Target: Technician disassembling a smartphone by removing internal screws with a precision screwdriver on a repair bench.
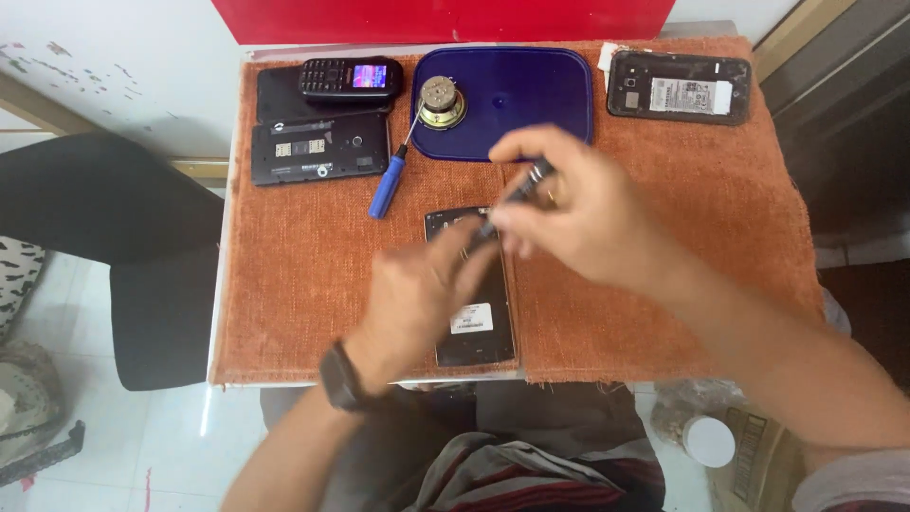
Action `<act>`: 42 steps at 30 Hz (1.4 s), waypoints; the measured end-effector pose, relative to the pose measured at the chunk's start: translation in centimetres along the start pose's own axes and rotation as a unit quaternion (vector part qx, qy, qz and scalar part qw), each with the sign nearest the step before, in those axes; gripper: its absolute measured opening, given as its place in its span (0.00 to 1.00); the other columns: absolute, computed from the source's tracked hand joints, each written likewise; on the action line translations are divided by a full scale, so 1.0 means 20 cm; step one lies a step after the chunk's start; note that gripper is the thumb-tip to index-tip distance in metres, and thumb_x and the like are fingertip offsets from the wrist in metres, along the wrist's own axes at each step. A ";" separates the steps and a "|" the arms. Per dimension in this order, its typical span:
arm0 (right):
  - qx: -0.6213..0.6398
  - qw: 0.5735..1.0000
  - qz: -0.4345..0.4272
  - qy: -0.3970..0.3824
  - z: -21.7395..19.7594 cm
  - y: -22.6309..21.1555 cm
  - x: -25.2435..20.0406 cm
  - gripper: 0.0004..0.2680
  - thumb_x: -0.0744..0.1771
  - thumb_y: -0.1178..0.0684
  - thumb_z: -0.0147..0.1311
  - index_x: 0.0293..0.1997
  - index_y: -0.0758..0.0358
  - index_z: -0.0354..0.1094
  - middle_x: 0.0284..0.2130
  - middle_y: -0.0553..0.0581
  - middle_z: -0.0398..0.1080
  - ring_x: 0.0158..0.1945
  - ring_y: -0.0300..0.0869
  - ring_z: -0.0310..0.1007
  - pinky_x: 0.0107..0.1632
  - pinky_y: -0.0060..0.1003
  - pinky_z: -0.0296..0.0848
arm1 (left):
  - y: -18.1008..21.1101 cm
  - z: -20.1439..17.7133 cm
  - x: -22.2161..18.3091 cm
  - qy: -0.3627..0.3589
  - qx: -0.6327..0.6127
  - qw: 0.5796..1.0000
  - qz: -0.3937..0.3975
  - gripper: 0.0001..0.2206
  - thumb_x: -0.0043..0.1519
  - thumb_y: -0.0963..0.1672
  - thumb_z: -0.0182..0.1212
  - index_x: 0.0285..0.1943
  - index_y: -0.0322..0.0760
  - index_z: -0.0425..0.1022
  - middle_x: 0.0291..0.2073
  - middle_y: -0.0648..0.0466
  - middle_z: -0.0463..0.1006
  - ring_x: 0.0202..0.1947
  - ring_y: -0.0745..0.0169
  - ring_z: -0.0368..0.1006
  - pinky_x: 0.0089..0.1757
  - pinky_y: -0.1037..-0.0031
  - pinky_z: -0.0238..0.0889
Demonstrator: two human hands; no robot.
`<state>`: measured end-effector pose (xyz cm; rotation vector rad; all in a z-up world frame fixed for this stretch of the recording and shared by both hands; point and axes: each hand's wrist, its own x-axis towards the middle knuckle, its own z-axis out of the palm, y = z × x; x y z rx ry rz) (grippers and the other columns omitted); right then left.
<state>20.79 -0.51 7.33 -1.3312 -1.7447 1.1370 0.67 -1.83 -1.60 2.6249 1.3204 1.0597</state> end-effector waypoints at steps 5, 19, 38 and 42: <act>0.155 0.975 -0.105 0.123 -0.10 0.21 0.37 0.09 0.69 0.69 0.57 0.47 0.66 0.59 0.32 0.61 0.70 0.23 0.45 0.79 0.23 0.31 0.82 | -0.27 0.03 0.06 0.019 -0.051 0.999 -0.001 0.05 0.70 0.43 0.60 0.47 0.35 0.77 0.18 0.60 0.71 0.12 0.73 0.59 0.15 0.80 0.57; 0.242 0.920 -0.031 0.307 0.00 0.54 0.58 0.11 0.68 0.65 0.58 0.55 0.62 0.63 0.29 0.60 0.75 0.28 0.42 0.81 0.30 0.29 0.83 | -0.28 0.02 0.10 -0.001 -0.039 0.999 0.007 0.05 0.68 0.42 0.60 0.45 0.35 0.80 0.30 0.56 0.80 0.24 0.62 0.74 0.23 0.69 0.65; 0.209 0.931 -0.039 0.296 0.00 0.57 0.61 0.13 0.69 0.64 0.58 0.60 0.62 0.63 0.33 0.60 0.75 0.29 0.42 0.82 0.32 0.29 0.83 | -0.29 0.03 0.11 -0.013 -0.038 0.999 0.014 0.05 0.69 0.43 0.60 0.45 0.35 0.79 0.27 0.57 0.74 0.23 0.61 0.71 0.22 0.69 0.64; 0.206 0.934 -0.039 0.289 0.00 0.56 0.61 0.14 0.69 0.64 0.58 0.61 0.62 0.63 0.33 0.59 0.75 0.29 0.42 0.82 0.33 0.30 0.84 | -0.29 0.03 0.11 -0.013 -0.041 0.999 0.015 0.05 0.69 0.43 0.60 0.44 0.35 0.79 0.28 0.57 0.75 0.24 0.61 0.72 0.23 0.69 0.65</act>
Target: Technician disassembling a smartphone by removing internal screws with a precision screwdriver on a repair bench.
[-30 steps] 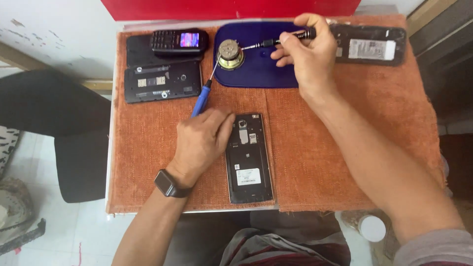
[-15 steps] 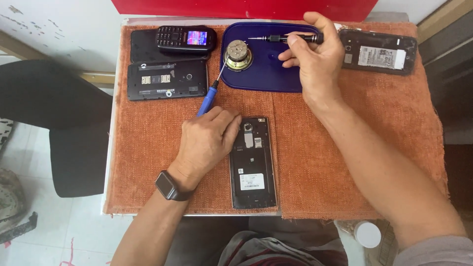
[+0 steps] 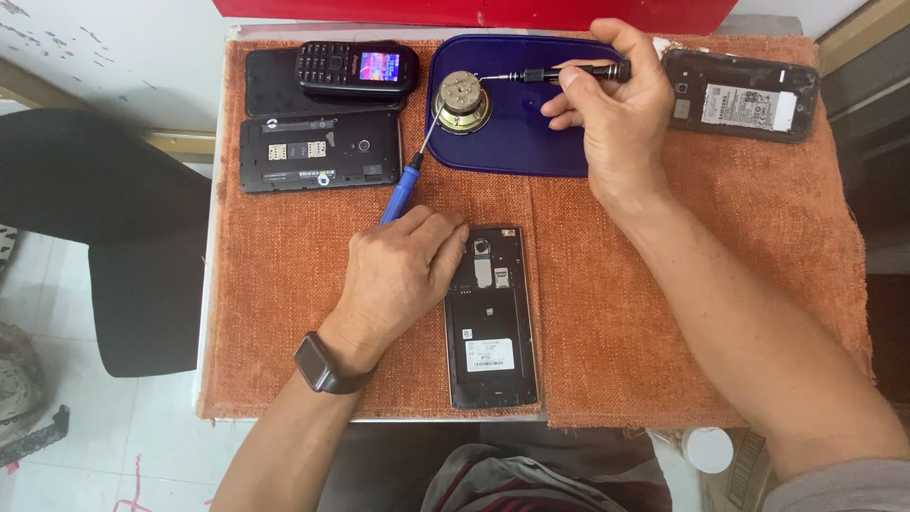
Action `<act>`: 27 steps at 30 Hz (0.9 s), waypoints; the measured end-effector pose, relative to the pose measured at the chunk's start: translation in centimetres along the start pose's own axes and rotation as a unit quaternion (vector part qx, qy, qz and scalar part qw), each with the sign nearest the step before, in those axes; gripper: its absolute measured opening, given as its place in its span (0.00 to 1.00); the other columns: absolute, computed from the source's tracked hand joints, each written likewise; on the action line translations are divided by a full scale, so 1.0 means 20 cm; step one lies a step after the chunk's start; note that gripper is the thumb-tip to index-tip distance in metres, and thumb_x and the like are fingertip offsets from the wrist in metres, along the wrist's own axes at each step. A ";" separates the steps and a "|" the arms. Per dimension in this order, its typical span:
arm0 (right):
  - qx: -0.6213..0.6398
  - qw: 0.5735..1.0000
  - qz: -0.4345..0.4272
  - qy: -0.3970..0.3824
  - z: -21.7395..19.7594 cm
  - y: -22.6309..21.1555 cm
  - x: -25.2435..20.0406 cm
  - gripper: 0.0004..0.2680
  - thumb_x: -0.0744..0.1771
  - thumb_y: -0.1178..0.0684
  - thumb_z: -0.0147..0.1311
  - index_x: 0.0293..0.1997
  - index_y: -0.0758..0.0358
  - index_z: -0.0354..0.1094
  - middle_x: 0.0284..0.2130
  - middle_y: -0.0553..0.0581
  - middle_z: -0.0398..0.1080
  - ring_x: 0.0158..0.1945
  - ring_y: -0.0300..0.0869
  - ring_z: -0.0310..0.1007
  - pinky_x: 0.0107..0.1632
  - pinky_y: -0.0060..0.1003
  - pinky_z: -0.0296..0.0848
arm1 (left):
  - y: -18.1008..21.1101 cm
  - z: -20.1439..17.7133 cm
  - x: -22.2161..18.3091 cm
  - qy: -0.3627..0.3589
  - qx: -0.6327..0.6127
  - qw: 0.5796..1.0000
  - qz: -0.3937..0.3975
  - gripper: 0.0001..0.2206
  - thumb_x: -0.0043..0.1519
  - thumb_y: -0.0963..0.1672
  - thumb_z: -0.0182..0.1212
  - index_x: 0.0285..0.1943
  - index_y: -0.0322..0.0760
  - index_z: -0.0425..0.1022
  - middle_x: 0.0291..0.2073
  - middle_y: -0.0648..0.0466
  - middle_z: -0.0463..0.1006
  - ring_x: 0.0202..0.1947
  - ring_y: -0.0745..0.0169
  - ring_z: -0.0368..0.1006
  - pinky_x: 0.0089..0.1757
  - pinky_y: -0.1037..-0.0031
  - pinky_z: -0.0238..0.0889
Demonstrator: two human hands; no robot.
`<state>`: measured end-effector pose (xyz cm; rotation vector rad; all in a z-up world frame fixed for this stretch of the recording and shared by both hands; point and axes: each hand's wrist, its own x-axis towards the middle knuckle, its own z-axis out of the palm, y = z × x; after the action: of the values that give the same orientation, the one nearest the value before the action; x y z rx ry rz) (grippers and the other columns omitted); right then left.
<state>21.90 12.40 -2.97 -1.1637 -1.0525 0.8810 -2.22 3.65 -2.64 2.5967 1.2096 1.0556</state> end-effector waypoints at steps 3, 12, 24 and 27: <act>0.003 1.000 0.002 -0.001 0.00 -0.01 0.00 0.14 0.69 0.64 0.58 0.61 0.62 0.63 0.33 0.60 0.75 0.30 0.42 0.82 0.33 0.31 0.85 | 0.00 0.00 0.00 0.000 -0.003 1.000 0.000 0.06 0.69 0.42 0.60 0.43 0.35 0.79 0.28 0.57 0.76 0.24 0.60 0.72 0.22 0.69 0.64; 0.047 0.997 0.058 0.028 -0.02 0.01 0.03 0.15 0.68 0.62 0.59 0.61 0.60 0.64 0.30 0.56 0.72 0.28 0.43 0.82 0.32 0.31 0.84 | 0.00 0.00 0.00 -0.004 -0.008 1.000 -0.011 0.05 0.68 0.42 0.60 0.45 0.35 0.80 0.31 0.57 0.78 0.26 0.60 0.74 0.23 0.69 0.66; 0.020 0.998 0.052 0.003 0.00 -0.02 0.02 0.13 0.68 0.63 0.59 0.60 0.61 0.65 0.33 0.59 0.76 0.29 0.41 0.82 0.32 0.29 0.85 | 0.00 0.00 0.00 -0.010 -0.005 1.000 -0.011 0.06 0.69 0.43 0.60 0.45 0.35 0.80 0.29 0.57 0.77 0.24 0.61 0.73 0.21 0.70 0.66; 0.016 0.998 0.052 -0.006 -0.01 -0.03 0.01 0.13 0.68 0.62 0.60 0.59 0.61 0.65 0.32 0.59 0.76 0.29 0.41 0.81 0.33 0.29 0.84 | 0.00 0.00 0.00 -0.006 -0.004 1.000 -0.008 0.06 0.69 0.43 0.60 0.45 0.34 0.80 0.29 0.56 0.77 0.24 0.60 0.73 0.22 0.69 0.66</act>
<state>22.10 12.54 -2.38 -1.1968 -0.9905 0.9836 -2.21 3.66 -2.64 2.5799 1.2186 1.0389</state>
